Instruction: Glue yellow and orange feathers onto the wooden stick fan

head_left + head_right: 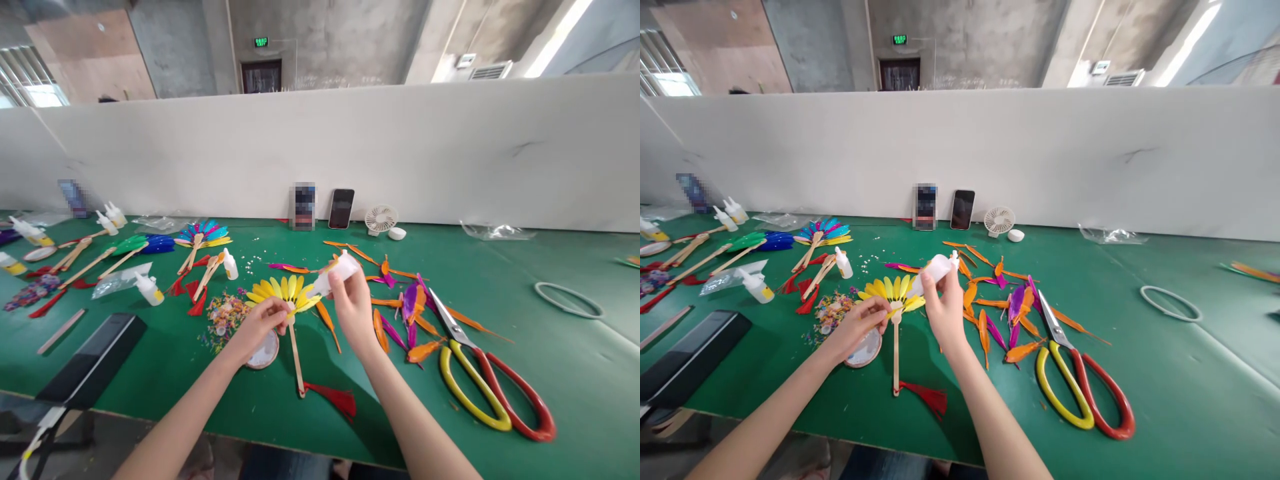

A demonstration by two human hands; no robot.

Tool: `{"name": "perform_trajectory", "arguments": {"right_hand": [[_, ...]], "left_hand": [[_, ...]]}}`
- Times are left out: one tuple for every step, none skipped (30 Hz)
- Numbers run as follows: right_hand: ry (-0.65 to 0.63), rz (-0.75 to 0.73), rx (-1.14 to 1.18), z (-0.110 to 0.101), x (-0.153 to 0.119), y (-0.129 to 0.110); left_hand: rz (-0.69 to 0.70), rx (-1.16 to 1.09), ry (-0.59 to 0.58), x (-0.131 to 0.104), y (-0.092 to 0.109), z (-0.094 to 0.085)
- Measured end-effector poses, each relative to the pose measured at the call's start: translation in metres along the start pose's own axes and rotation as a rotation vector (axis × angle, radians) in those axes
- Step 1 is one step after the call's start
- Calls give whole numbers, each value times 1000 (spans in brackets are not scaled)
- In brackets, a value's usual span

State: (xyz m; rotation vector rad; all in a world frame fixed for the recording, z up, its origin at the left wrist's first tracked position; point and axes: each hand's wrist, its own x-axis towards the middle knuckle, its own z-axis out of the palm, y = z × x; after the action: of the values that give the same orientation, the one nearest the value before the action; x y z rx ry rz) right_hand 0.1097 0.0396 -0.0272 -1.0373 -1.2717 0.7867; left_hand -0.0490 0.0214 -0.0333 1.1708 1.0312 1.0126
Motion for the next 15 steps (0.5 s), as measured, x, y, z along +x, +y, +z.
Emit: {"name": "perform_trajectory", "arguments": {"right_hand": [[-31, 0, 0, 0, 0, 0], [-57, 3, -3, -1, 0, 0], [-59, 5, -3, -1, 0, 0], [-32, 4, 1, 0, 0, 0], [-4, 1, 2, 0, -1, 0], [1, 0, -3, 1, -2, -1], [-30, 4, -17, 1, -2, -1], [-71, 11, -35, 2, -3, -1], [-91, 13, -50, 2, -3, -1], [-72, 11, -54, 2, -4, -2], [-32, 5, -50, 2, -4, -2], [-5, -3, -44, 3, -4, -3], [-21, -5, -45, 3, -5, -3], [-72, -2, -54, 3, -5, -4], [-125, 2, -67, 2, -5, -4]], "left_hand": [[0, 8, 1, 0, 0, 0], [0, 18, 0, 0, 0, 0], [1, 25, 0, 0, 0, 0], [-1, 31, 0, -1, 1, 0], [-3, 36, 0, -1, 1, 0], [-4, 41, -2, -1, 1, 1], [-5, 48, -4, -2, 2, 1], [-7, 54, -8, -2, 3, 2], [-11, 57, -10, -2, 4, 2], [-18, 60, -13, -2, 5, 2], [-24, 63, -16, -2, 5, 3], [-28, 67, -18, -2, 6, 3], [-30, 74, -21, -2, 6, 3], [-29, 83, -24, -2, 5, 2], [-28, 93, -27, -2, 5, 2]]}}
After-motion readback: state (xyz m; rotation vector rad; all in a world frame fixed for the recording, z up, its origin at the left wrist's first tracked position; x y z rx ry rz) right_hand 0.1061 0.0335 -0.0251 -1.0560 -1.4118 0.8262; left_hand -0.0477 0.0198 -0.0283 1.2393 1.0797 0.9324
